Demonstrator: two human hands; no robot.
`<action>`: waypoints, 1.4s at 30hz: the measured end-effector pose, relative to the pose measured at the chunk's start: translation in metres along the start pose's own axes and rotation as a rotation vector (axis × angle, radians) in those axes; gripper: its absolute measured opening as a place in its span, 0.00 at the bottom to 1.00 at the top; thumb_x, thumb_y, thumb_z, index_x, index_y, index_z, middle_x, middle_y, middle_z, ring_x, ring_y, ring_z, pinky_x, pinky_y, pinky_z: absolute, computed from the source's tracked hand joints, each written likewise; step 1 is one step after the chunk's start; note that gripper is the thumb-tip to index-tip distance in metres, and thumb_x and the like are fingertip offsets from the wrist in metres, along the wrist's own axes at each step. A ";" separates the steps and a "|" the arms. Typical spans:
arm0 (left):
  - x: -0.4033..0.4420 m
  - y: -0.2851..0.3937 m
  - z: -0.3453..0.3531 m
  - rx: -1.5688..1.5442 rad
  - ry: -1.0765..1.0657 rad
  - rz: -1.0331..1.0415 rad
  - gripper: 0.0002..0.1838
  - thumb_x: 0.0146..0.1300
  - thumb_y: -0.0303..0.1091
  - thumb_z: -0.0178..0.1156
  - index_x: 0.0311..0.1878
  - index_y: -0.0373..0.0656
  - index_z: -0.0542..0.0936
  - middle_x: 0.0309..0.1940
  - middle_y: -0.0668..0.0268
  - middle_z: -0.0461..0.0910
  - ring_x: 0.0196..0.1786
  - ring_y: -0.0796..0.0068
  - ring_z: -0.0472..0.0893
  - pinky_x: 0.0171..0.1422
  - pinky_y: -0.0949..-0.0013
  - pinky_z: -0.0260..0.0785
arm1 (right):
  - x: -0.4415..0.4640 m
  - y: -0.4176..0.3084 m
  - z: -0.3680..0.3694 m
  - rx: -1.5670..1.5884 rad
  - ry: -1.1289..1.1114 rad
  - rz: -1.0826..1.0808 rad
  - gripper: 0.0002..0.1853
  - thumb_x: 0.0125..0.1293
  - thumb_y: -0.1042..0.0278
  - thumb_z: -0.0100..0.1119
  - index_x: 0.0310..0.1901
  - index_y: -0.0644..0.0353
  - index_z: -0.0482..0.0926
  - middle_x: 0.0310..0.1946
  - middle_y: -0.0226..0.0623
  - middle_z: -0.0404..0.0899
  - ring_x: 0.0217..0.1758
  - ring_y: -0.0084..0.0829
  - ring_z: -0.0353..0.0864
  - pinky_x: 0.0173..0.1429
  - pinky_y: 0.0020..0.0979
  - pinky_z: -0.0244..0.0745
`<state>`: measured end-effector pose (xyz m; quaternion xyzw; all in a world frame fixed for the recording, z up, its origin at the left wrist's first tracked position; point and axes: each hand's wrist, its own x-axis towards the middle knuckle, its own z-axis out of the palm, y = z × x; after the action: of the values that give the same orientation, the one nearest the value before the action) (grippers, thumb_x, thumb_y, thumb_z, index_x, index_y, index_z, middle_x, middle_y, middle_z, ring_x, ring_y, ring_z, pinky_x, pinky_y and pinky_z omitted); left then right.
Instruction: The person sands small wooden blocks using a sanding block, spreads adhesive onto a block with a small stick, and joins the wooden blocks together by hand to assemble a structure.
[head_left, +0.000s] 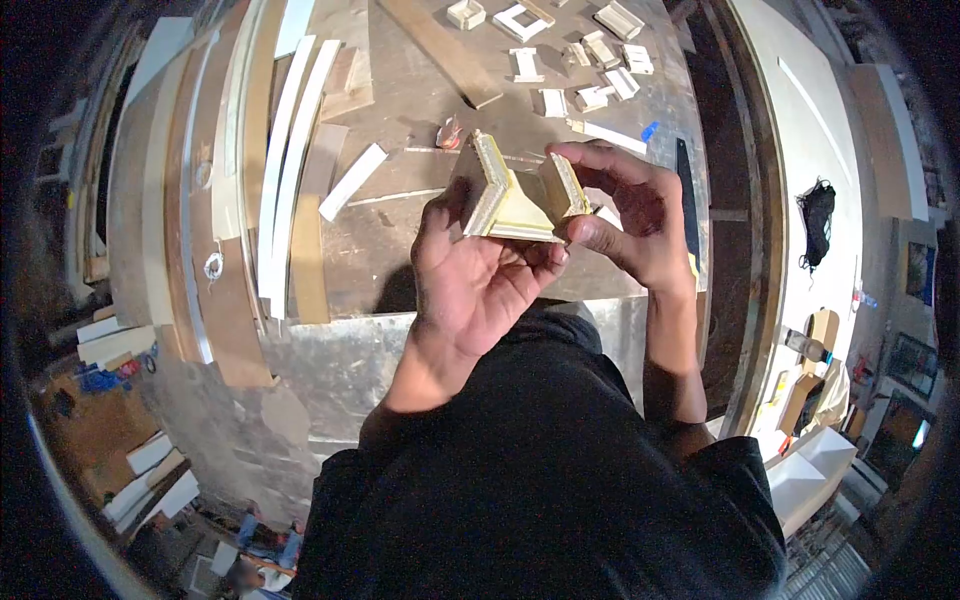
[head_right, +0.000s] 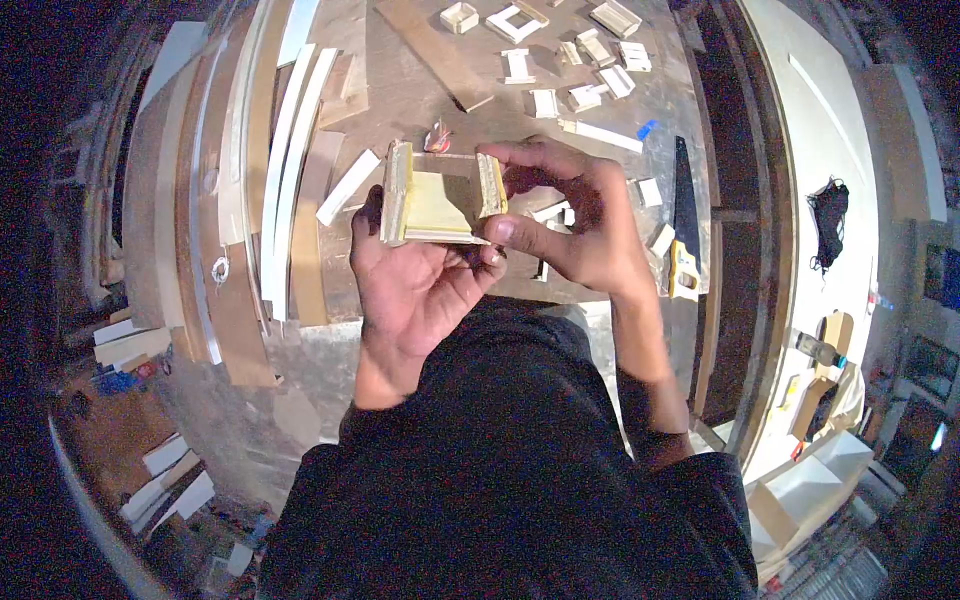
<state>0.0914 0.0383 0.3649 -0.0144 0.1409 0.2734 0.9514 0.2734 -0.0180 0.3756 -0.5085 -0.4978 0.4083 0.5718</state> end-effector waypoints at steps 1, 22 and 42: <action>0.002 -0.002 0.003 -0.058 0.008 -0.023 0.35 0.67 0.62 0.52 0.64 0.41 0.71 0.56 0.54 0.78 0.50 0.57 0.81 0.57 0.55 0.77 | 0.000 -0.002 -0.003 -0.003 0.005 0.045 0.37 0.50 0.57 0.79 0.58 0.73 0.78 0.54 0.45 0.81 0.56 0.34 0.80 0.66 0.38 0.70; 0.032 -0.003 0.026 -0.026 0.046 -0.065 0.41 0.64 0.64 0.56 0.66 0.37 0.69 0.52 0.51 0.79 0.45 0.57 0.84 0.55 0.53 0.80 | 0.022 -0.014 -0.023 -0.047 0.085 -0.053 0.23 0.56 0.67 0.75 0.53 0.66 0.82 0.38 0.36 0.85 0.41 0.25 0.82 0.51 0.29 0.77; 0.033 0.017 0.009 0.410 -0.078 0.237 0.30 0.75 0.49 0.46 0.70 0.36 0.64 0.60 0.52 0.77 0.54 0.58 0.83 0.54 0.57 0.83 | 0.021 -0.019 -0.025 0.060 0.080 0.004 0.26 0.56 0.71 0.75 0.57 0.66 0.79 0.44 0.39 0.83 0.47 0.29 0.84 0.53 0.31 0.81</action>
<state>0.1116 0.0708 0.3658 0.2060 0.1575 0.3492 0.9005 0.3006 -0.0046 0.3981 -0.5079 -0.4613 0.4035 0.6053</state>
